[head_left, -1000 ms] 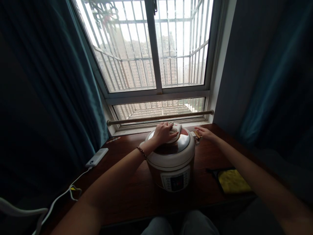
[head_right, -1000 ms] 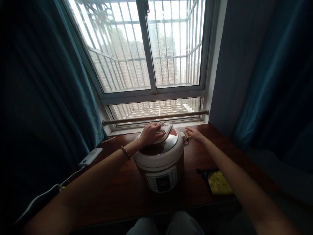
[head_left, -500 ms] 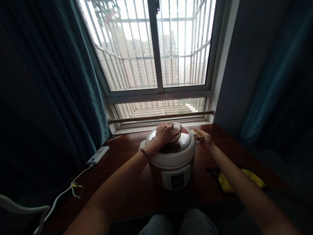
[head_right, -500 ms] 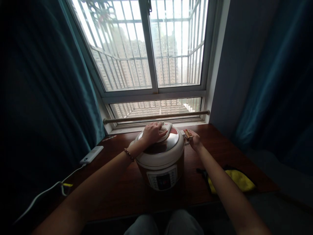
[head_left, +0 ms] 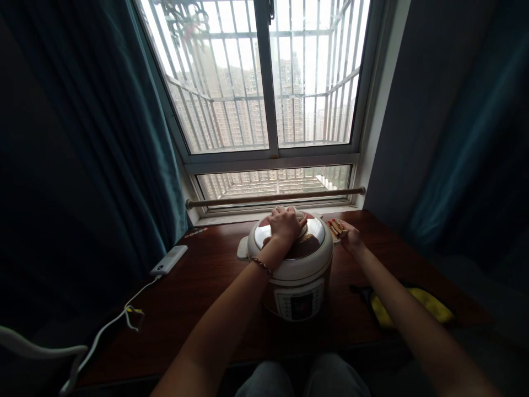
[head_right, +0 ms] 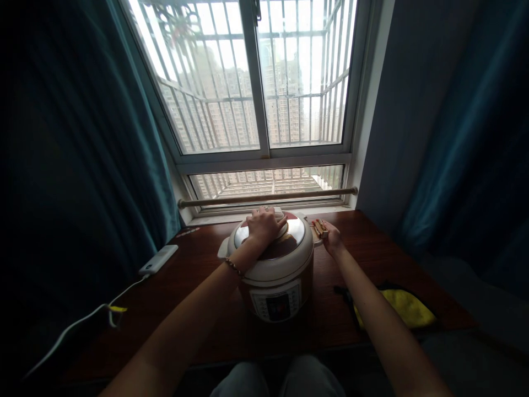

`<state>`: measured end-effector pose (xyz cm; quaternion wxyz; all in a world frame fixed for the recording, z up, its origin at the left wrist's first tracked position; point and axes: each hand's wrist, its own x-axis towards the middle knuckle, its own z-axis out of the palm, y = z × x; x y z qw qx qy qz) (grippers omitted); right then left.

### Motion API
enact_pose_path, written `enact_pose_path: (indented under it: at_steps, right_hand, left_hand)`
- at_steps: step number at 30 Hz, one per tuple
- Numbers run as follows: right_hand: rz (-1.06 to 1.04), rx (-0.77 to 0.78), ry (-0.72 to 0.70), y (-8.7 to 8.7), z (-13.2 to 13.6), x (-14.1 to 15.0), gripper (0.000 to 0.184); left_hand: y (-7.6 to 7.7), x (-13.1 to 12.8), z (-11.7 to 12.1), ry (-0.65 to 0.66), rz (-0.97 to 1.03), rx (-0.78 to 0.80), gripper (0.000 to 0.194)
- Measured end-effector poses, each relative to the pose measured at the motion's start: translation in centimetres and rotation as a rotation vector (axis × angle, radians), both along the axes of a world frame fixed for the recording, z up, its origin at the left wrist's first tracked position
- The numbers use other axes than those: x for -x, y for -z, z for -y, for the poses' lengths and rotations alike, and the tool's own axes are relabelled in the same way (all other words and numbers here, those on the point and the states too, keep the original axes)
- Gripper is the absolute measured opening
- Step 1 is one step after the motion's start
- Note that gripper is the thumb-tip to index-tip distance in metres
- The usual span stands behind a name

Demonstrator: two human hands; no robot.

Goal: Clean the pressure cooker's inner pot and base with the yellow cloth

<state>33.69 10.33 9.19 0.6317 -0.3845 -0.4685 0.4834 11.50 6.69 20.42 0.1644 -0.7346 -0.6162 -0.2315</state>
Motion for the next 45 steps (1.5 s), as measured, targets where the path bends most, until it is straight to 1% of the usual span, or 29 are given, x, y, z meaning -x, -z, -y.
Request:
enact_pose_path:
  at_steps: [2, 4, 6, 7, 9, 11, 12, 13, 14, 16, 18, 20, 22, 23, 26, 31, 36, 40, 45]
  right_hand:
    - [-0.021, 0.011, -0.007, 0.0, 0.0, 0.0, 0.026]
    - [-0.045, 0.02, -0.013, 0.1, 0.0, -0.1, 0.026]
    - [-0.067, 0.026, -0.021, 0.1, 0.0, -0.1, 0.024]
    - [-0.076, 0.028, -0.026, 0.1, 0.0, -0.1, 0.024]
    - [-0.088, 0.033, -0.035, 0.1, 0.0, -0.2, 0.024]
    - [-0.099, 0.038, -0.039, 0.1, 0.0, -0.2, 0.023]
    - [-0.104, 0.041, -0.04, 0.0, 0.0, -0.2, 0.023]
    - [-0.109, 0.046, -0.041, 0.0, 0.0, -0.2, 0.023]
    - [-0.113, 0.051, -0.043, 0.0, 0.0, -0.2, 0.023]
    - [-0.118, 0.061, -0.044, -0.1, 0.1, -0.2, 0.023]
    - [-0.119, 0.069, -0.042, -0.2, 0.2, -0.2, 0.023]
    - [-0.111, 0.073, -0.035, -0.4, 0.4, -0.2, 0.024]
    - [-0.093, 0.081, -0.029, -0.6, 0.6, -0.2, 0.025]
    - [-0.08, 0.086, -0.026, -0.7, 0.6, -0.3, 0.025]
    - [-0.027, 0.107, -0.015, -1.2, 0.7, -0.3, 0.025]
    - [0.094, 0.145, 0.035, -2.2, 0.2, 0.5, 0.021]
    - [0.175, 0.188, 0.071, -3.0, 0.1, 2.1, 0.015]
    - [0.132, 0.25, 0.068, -3.5, 0.4, 2.3, 0.014]
    - [0.043, 0.313, 0.06, -3.9, 0.7, 2.2, 0.027]
  left_hand:
    - [0.1, -0.2, 0.2, -0.017, 0.017, 0.001, 0.063]
    - [0.1, -0.2, 0.3, -0.004, 0.032, 0.005, 0.065]
    - [-0.2, 0.1, 0.3, 0.048, 0.066, 0.029, 0.07]
    - [-0.4, 0.5, 0.2, 0.099, 0.109, 0.049, 0.072]
    - [-0.9, 1.9, -0.2, 0.222, 0.233, 0.09, 0.073]
    - [-1.3, 4.2, -0.9, 0.301, 0.372, 0.106, 0.064]
    - [-1.3, 5.7, -1.3, 0.3, 0.427, 0.102, 0.057]
    - [-1.1, 7.2, -1.7, 0.271, 0.486, 0.093, 0.051]
    - [-0.6, 8.8, -2.0, 0.224, 0.535, 0.087, 0.048]
    - [1.3, 11.8, -2.6, 0.105, 0.642, 0.101, 0.044]
    - [3.9, 14.0, -2.9, 0.005, 0.747, 0.16, 0.042]
    - [6.5, 15.2, -3.2, -0.038, 0.844, 0.213, 0.04]
    - [8.4, 15.6, -3.6, -0.035, 0.94, 0.259, 0.042]
    - [9.1, 15.7, -3.8, -0.029, 0.984, 0.278, 0.042]
    - [10.0, 15.8, -4.4, -0.027, 1.082, 0.323, 0.04]
    - [10.3, 16.1, -4.8, -0.074, 1.148, 0.372, 0.029]
    - [10.3, 16.1, -4.8, -0.1, 1.153, 0.391, 0.029]
    - [10.3, 16.2, -4.8, -0.103, 1.156, 0.401, 0.03]
    - [10.3, 16.2, -4.6, -0.106, 1.174, 0.414, 0.031]
